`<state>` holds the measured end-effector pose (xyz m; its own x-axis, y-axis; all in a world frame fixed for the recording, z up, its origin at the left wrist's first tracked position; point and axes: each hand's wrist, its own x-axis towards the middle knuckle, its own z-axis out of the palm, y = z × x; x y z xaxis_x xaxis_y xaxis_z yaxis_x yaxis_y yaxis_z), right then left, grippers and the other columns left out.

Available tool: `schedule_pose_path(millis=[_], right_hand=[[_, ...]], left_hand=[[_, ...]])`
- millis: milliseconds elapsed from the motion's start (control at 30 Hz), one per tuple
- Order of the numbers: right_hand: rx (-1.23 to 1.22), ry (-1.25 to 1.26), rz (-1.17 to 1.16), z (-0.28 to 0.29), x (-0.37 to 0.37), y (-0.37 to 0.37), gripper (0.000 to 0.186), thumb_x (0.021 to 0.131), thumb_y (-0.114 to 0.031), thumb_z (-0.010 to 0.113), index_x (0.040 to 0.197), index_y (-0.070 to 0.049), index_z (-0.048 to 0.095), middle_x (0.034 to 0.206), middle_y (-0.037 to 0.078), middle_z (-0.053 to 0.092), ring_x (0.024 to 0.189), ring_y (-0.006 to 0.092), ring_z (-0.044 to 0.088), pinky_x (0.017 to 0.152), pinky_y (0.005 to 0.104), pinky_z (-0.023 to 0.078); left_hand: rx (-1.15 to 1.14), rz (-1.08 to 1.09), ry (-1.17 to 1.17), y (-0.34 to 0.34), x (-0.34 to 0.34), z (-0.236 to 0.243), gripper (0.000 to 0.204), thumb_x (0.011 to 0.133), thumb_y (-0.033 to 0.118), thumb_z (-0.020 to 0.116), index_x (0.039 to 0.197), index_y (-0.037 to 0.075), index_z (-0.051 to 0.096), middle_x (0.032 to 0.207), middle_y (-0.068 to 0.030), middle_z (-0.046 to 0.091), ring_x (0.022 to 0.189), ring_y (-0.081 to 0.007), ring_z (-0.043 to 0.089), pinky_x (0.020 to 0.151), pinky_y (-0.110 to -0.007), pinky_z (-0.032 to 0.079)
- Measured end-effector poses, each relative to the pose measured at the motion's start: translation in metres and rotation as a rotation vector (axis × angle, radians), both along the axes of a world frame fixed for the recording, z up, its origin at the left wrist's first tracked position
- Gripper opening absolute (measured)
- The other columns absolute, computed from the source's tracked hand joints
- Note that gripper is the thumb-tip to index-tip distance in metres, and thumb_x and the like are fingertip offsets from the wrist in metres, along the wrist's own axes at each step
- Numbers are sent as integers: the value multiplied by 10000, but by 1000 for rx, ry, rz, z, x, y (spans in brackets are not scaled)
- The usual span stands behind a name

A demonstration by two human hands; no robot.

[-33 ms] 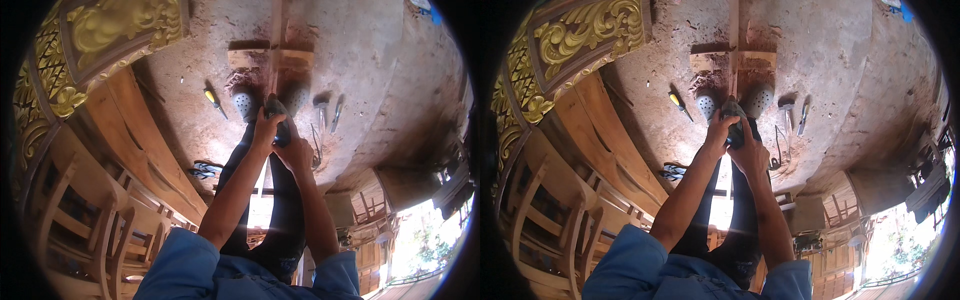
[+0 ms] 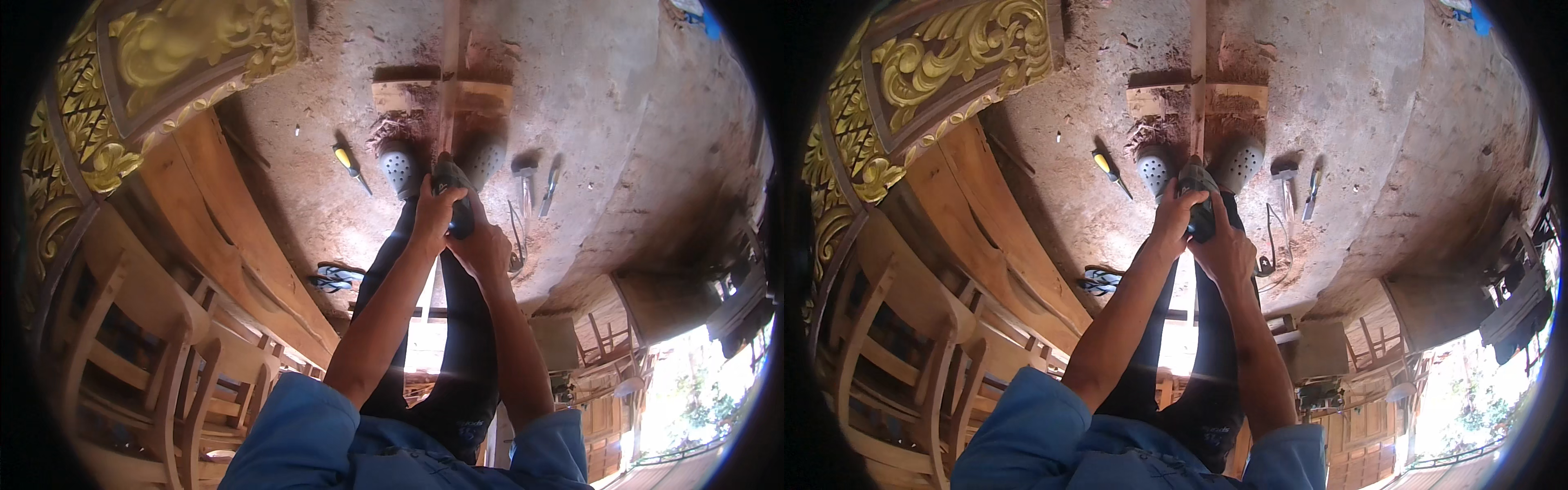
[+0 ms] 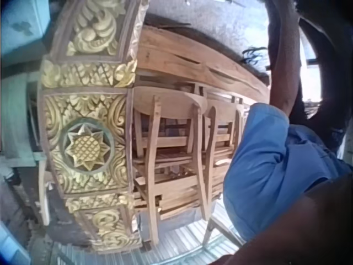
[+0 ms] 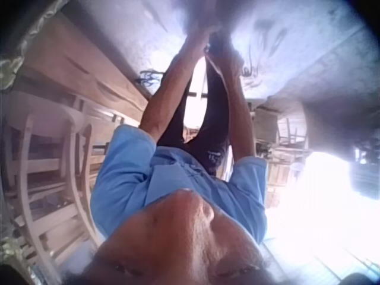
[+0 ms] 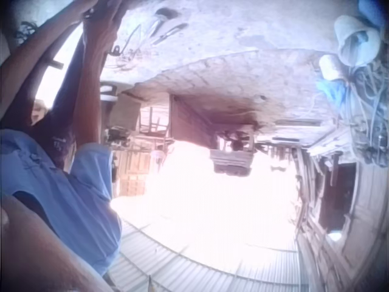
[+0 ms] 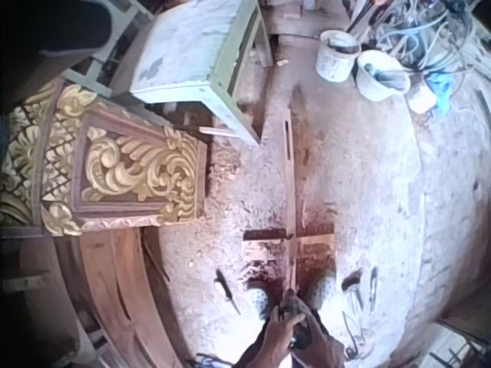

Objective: The person sits on the floor and uses a chisel and hammer to carve a groove into a wooden plank. They then switch to a power drill to continue shaping the wood.

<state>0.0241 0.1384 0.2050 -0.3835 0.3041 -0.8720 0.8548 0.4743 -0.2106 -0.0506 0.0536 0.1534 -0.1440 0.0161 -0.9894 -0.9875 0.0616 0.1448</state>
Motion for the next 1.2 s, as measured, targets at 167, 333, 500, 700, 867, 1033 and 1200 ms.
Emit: schedule_pose_path(millis=[167,333,500,700,867,1033,1200], right_hand=[[-10,-41,43,-10,-1,3,975,723,-462,835,1571,-279,389,797,189,747,756,410,748,644,508,586],[12,-9,41,-16,-7,10,935,742,-497,825,1554,-269,423,785,186,746,753,401,752,650,504,589],[4,-8,69,-19,-14,13,897,761,-484,813,1545,-259,438,766,182,742,730,397,750,641,505,586],[8,3,108,-25,-14,16,878,770,-456,812,1536,-250,437,738,170,734,709,392,746,614,499,579],[6,44,122,-29,-15,18,872,769,-410,811,1537,-250,431,726,164,729,686,393,741,596,500,574],[12,49,165,-32,-15,20,866,762,-368,803,1534,-253,428,717,160,727,670,386,739,596,500,580],[7,48,252,-39,-16,25,874,752,-347,801,1537,-267,423,735,152,732,689,374,746,609,493,590]], left_hand=[[-90,-14,41,-2,15,-23,531,839,86,711,1340,41,539,1094,-105,653,958,-222,678,781,-359,583],[-114,31,113,-1,23,-52,478,848,48,684,1313,40,574,1058,-94,655,911,-213,679,764,-347,576],[-78,65,102,-1,17,-52,424,854,50,670,1272,40,603,1037,-88,657,873,-206,676,756,-341,569],[-49,122,79,2,10,-52,352,854,59,663,1205,41,635,1015,-82,655,869,-198,670,762,-339,565],[-69,147,56,2,10,-53,334,862,70,662,1194,55,635,1021,-73,650,892,-197,668,772,-341,563],[-12,189,34,2,7,-51,327,877,82,653,1203,64,629,1037,-76,648,908,-201,670,780,-348,565],[-20,273,5,1,10,-58,268,893,113,662,1158,79,653,1024,-65,668,904,-202,680,786,-354,568]])
